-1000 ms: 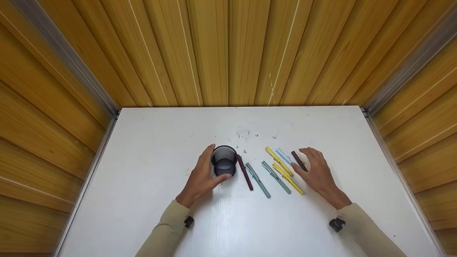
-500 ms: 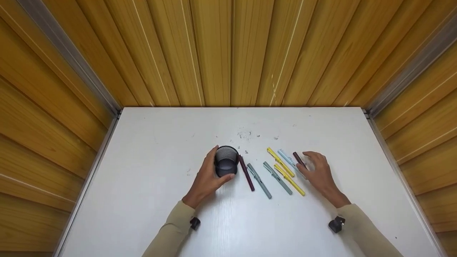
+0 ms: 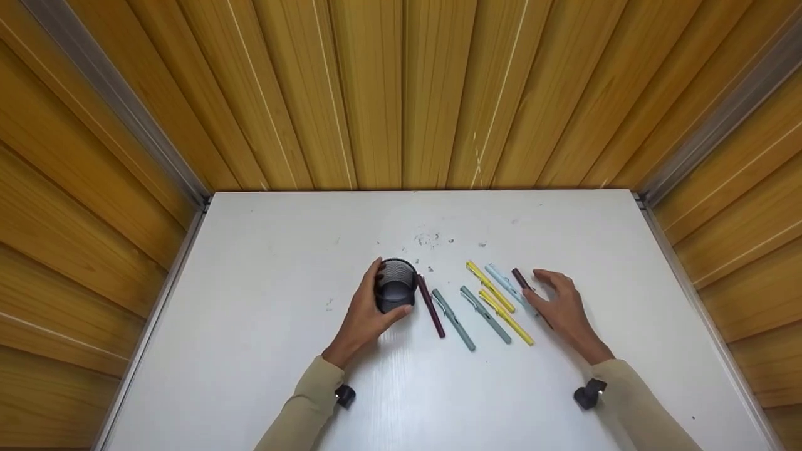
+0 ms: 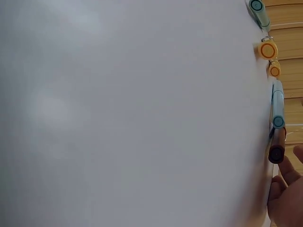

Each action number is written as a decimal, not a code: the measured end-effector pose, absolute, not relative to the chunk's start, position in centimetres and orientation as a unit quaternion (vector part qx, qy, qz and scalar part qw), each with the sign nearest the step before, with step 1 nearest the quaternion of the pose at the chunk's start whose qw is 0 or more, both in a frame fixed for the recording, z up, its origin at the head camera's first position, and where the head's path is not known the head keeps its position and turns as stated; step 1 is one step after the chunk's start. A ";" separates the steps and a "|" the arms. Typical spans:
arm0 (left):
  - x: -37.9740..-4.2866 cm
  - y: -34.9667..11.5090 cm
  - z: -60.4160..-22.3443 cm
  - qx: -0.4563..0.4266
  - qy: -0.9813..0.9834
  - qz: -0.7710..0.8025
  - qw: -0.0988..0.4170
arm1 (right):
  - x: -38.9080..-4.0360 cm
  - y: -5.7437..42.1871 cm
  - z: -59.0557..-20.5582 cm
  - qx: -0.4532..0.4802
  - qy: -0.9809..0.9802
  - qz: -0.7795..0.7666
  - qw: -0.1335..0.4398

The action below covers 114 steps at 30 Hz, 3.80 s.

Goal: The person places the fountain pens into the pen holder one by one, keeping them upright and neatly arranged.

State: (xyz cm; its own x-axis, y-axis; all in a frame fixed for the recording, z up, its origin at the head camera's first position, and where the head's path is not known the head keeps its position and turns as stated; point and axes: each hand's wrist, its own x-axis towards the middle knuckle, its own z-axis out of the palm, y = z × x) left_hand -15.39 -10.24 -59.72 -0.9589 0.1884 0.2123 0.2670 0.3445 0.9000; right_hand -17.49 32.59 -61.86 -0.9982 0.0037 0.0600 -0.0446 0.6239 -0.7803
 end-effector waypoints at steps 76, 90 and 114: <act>-15.7 -10.3 -60.8 -0.102 -0.736 -0.669 -0.008 | -17.8 31.2 -61.3 -0.028 -0.899 0.433 0.059; -15.7 -10.4 -60.9 -0.104 -0.738 -0.666 -0.006 | -18.6 30.1 -59.3 0.017 -0.883 0.463 0.077; -15.8 -10.2 -61.0 -0.107 -0.720 -0.685 -0.009 | -19.9 25.5 -55.9 0.131 -0.869 0.468 0.095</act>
